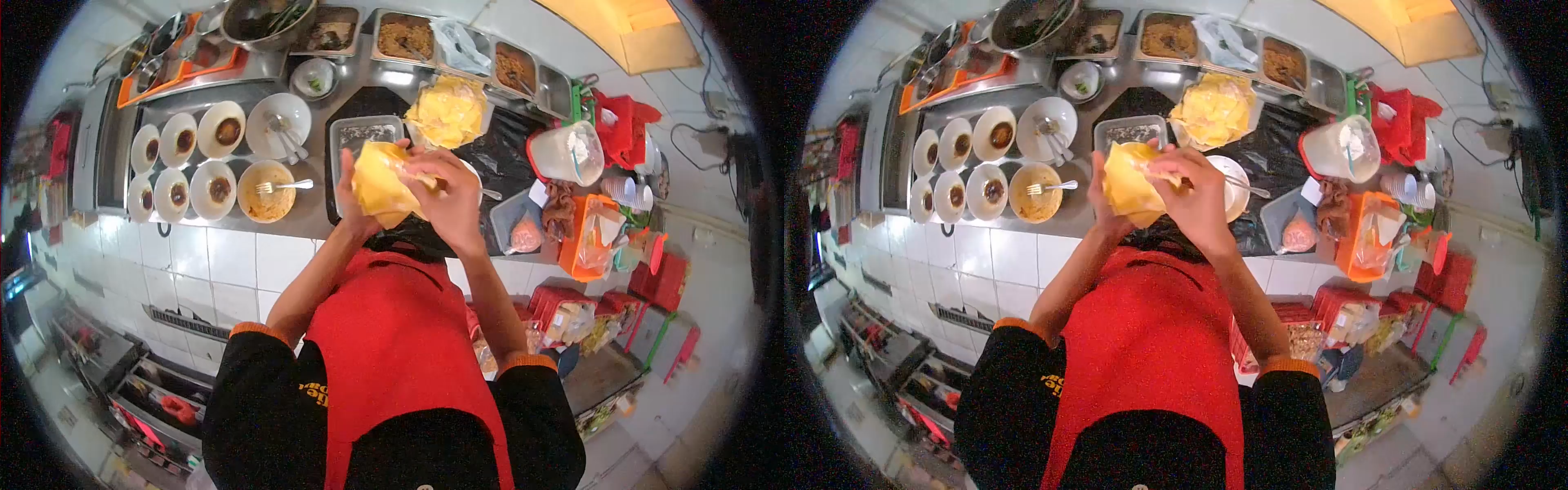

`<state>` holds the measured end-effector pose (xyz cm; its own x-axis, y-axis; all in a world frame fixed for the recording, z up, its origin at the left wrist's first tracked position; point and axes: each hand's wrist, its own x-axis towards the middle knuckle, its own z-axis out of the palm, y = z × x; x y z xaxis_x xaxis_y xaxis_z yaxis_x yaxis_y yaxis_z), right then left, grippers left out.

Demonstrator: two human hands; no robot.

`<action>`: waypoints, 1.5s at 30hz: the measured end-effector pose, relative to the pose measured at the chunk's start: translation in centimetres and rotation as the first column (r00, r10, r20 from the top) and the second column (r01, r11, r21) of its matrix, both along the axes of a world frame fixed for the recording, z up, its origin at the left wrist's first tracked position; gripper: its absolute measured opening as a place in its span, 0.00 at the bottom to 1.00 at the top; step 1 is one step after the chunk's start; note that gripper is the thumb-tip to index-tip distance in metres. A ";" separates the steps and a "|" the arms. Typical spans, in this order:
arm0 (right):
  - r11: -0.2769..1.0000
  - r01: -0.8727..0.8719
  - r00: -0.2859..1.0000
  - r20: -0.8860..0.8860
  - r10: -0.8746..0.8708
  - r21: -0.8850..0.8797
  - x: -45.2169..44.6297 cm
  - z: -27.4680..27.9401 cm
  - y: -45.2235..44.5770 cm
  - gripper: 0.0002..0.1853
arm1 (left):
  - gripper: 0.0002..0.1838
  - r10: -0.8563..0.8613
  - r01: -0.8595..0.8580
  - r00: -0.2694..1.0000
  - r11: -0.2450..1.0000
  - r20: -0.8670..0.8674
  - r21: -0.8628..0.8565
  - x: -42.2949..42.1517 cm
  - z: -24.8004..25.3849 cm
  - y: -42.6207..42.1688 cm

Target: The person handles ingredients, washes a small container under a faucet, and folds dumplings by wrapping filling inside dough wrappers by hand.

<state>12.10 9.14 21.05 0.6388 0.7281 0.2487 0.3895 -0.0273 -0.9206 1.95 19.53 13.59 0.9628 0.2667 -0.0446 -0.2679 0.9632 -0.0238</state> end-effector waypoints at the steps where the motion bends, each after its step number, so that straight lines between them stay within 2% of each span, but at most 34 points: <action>1: 1.000 0.022 1.000 0.006 -0.022 -0.005 0.0 -0.8 0.2 0.09 | 0.42 -0.007 0.005 0.994 1.000 0.105 0.020 -0.4 0.3 -0.1; 2: 0.999 0.039 0.999 0.016 -0.040 0.020 -0.1 -1.6 0.5 0.08 | 0.39 0.003 -0.002 0.999 0.999 -0.034 0.046 -0.8 0.4 -0.2; 3: 0.998 0.048 0.998 0.028 -0.049 0.047 0.1 -2.2 0.6 0.07 | 0.39 -0.008 0.009 1.000 0.999 -0.024 0.043 -1.1 0.5 -0.2; 4: 1.000 0.022 0.965 0.260 -0.020 -0.005 0.3 -2.2 0.4 0.06 | 0.37 0.033 -0.013 0.993 0.984 -0.111 0.179 -1.2 0.4 -0.1; 5: 1.000 0.014 0.961 0.275 -0.011 -0.009 1.1 -2.0 0.4 0.06 | 0.35 0.090 -0.027 0.977 0.950 -0.191 0.310 -1.3 0.3 0.1; 6: 0.994 -0.072 0.964 0.250 0.090 -0.080 1.8 -1.8 0.2 0.05 | 0.29 0.072 0.011 0.950 0.964 -0.304 0.265 -1.6 0.0 0.5; 7: 0.976 -0.158 0.959 0.213 0.187 -0.147 2.4 -1.6 0.0 0.05 | 0.29 0.078 0.003 0.951 0.965 -0.298 0.261 -1.5 -0.4 0.7; 8: 0.981 -0.148 0.989 -0.005 0.148 -0.127 4.0 -2.4 0.0 0.06 | 0.27 0.107 -0.048 0.961 0.973 -0.256 0.228 -1.3 -0.8 1.1; 10: 0.943 0.096 0.979 -0.142 -0.148 -0.319 9.1 -7.1 -0.3 0.09 | 0.24 0.140 -0.109 0.965 0.984 -0.222 0.144 -1.5 -1.8 1.8; 12: 0.842 0.364 0.930 0.207 -0.304 -0.399 15.4 -13.0 -0.7 0.15 | 0.24 0.148 -0.117 0.959 0.983 -0.243 0.140 -1.9 -2.2 2.3; 14: 0.811 0.520 0.788 0.515 -0.336 -0.267 19.7 -15.7 -0.1 0.21 | 0.24 0.170 -0.132 0.948 0.980 -0.268 0.151 -2.0 -2.4 2.5; 15: 0.811 0.523 0.785 0.518 -0.340 -0.262 21.2 -16.6 0.9 0.21 | 0.24 0.168 -0.131 0.950 0.979 -0.263 0.153 -2.0 -2.4 2.7; 17: 0.742 0.558 0.793 0.503 -0.343 -0.373 23.4 -17.6 2.6 0.27 | 0.25 0.171 -0.107 0.934 0.972 -0.314 0.209 -2.0 -2.3 2.8; 18: 0.695 0.504 0.856 0.403 -0.324 -0.512 22.8 -15.4 3.4 0.30 | 0.25 0.176 -0.112 0.934 0.971 -0.310 0.213 -2.0 -2.2 2.8; 21: 0.645 0.483 0.875 0.364 -0.320 -0.593 23.2 -15.9 5.3 0.27 | 0.26 0.178 -0.112 0.938 0.968 -0.296 0.225 -2.2 -2.1 3.1; 25: 0.618 0.527 0.838 0.478 -0.263 -0.584 23.9 -17.3 6.0 0.25 | 0.27 0.171 -0.086 0.925 0.965 -0.340 0.249 -2.8 -2.7 3.8; 27: 0.731 0.470 0.852 0.472 -0.229 -0.494 24.3 -17.9 6.2 0.23 | 0.28 0.193 -0.104 0.914 0.962 -0.358 0.252 -2.8 -3.3 4.2; 29: 0.778 0.453 0.864 0.430 -0.262 -0.435 23.5 -17.8 5.9 0.20 | 0.28 0.196 -0.144 0.930 0.973 -0.310 0.183 -2.6 -4.0 4.6; 30: 0.832 0.434 0.880 0.358 -0.311 -0.345 23.1 -17.6 5.7 0.19 | 0.29 0.196 -0.172 0.946 0.979 -0.259 0.113 -2.5 -4.1 4.8; 31: 0.873 0.420 0.894 0.279 -0.350 -0.250 22.4 -16.8 5.7 0.18 | 0.29 0.201 -0.177 0.943 0.978 -0.266 0.113 -2.4 -4.0 5.1; 32: 0.857 0.442 0.894 0.207 -0.397 -0.264 21.7 -16.0 5.6 0.17 | 0.30 0.196 -0.181 0.943 0.980 -0.269 0.082 -2.3 -4.0 5.3; 35: 0.884 0.428 0.902 0.148 -0.406 -0.190 20.0 -14.5 4.6 0.17 | 0.30 0.184 -0.180 0.946 0.983 -0.268 0.042 -1.4 -5.0 5.7; 37: 0.890 0.402 0.915 0.141 -0.379 -0.216 18.0 -12.1 4.2 0.14 | 0.29 0.165 -0.162 0.950 0.986 -0.266 0.034 -0.5 -6.1 5.8; 39: 0.943 0.274 0.961 0.029 -0.274 -0.189 16.7 -10.4 3.7 0.16 | 0.29 0.127 -0.123 0.949 0.992 -0.287 0.034 0.9 -7.0 6.0; 41: 0.942 0.249 0.966 -0.008 -0.257 -0.224 14.3 -8.4 3.1 0.15 | 0.30 0.090 -0.071 0.948 0.995 -0.305 0.073 2.2 -7.5 6.0; 42: 0.981 0.120 0.961 -0.229 -0.154 -0.155 12.7 -7.1 3.1 0.16 | 0.31 0.044 -0.038 0.948 0.999 -0.315 0.023 2.9 -8.0 6.0; 43: 0.998 0.007 0.901 -0.432 -0.030 -0.055 11.1 -6.0 3.1 0.16 | 0.31 -0.003 -0.006 0.946 1.000 -0.323 -0.028 3.4 -8.2 5.8; 45: 0.995 -0.090 0.852 -0.520 0.058 -0.037 8.4 -4.5 3.0 0.17 | 0.34 -0.061 0.067 0.929 0.998 -0.364 0.004 4.2 -7.5 5.3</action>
